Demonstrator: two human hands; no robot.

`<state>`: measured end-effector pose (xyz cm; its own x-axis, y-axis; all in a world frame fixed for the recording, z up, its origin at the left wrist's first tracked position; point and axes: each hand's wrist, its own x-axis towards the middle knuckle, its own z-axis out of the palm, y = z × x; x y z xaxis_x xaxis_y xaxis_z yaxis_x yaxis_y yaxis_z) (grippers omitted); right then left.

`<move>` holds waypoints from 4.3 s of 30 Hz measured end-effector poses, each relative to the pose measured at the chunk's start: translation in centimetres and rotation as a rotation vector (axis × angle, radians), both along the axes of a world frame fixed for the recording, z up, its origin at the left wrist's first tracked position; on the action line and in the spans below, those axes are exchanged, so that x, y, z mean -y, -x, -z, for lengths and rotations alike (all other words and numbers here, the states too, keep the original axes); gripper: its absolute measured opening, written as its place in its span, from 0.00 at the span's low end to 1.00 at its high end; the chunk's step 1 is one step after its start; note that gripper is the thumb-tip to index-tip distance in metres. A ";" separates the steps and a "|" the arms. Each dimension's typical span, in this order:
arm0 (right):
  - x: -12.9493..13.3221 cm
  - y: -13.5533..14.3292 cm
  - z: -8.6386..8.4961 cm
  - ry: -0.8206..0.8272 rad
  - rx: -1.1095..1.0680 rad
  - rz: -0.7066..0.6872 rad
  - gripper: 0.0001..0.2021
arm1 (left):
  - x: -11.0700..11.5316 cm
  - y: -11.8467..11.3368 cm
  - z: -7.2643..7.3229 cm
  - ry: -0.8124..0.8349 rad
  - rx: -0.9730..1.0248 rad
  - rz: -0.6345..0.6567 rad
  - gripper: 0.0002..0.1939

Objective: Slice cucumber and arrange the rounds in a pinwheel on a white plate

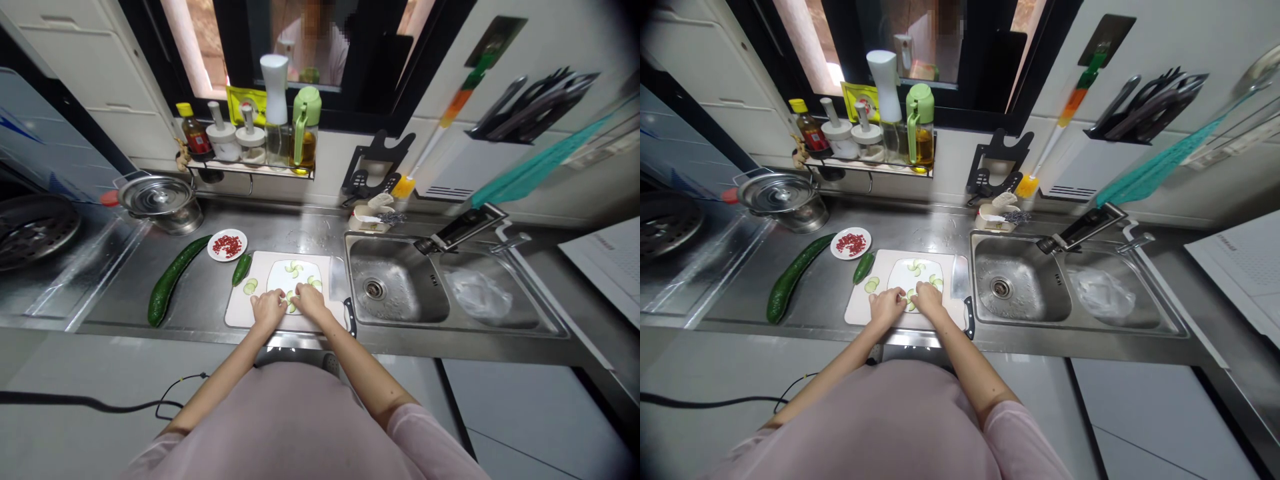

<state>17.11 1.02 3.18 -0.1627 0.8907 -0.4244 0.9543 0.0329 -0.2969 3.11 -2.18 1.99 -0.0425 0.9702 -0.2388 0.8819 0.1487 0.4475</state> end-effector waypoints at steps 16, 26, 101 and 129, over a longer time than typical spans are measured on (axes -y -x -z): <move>-0.7 -1.7 -1.4 -0.064 -0.071 0.098 0.08 | -0.2 0.1 -0.3 -0.002 0.038 -0.006 0.07; -0.2 -0.8 -0.5 -0.007 0.047 0.107 0.10 | -0.8 -0.5 -0.4 0.010 0.023 0.012 0.07; 3.4 -11.6 0.8 -0.513 -0.694 0.609 0.22 | 0.1 6.9 2.0 -0.115 0.018 -0.567 0.17; 2.3 -8.2 -1.4 -0.484 -0.722 0.465 0.22 | -2.4 3.7 -1.6 -0.422 0.818 -0.546 0.20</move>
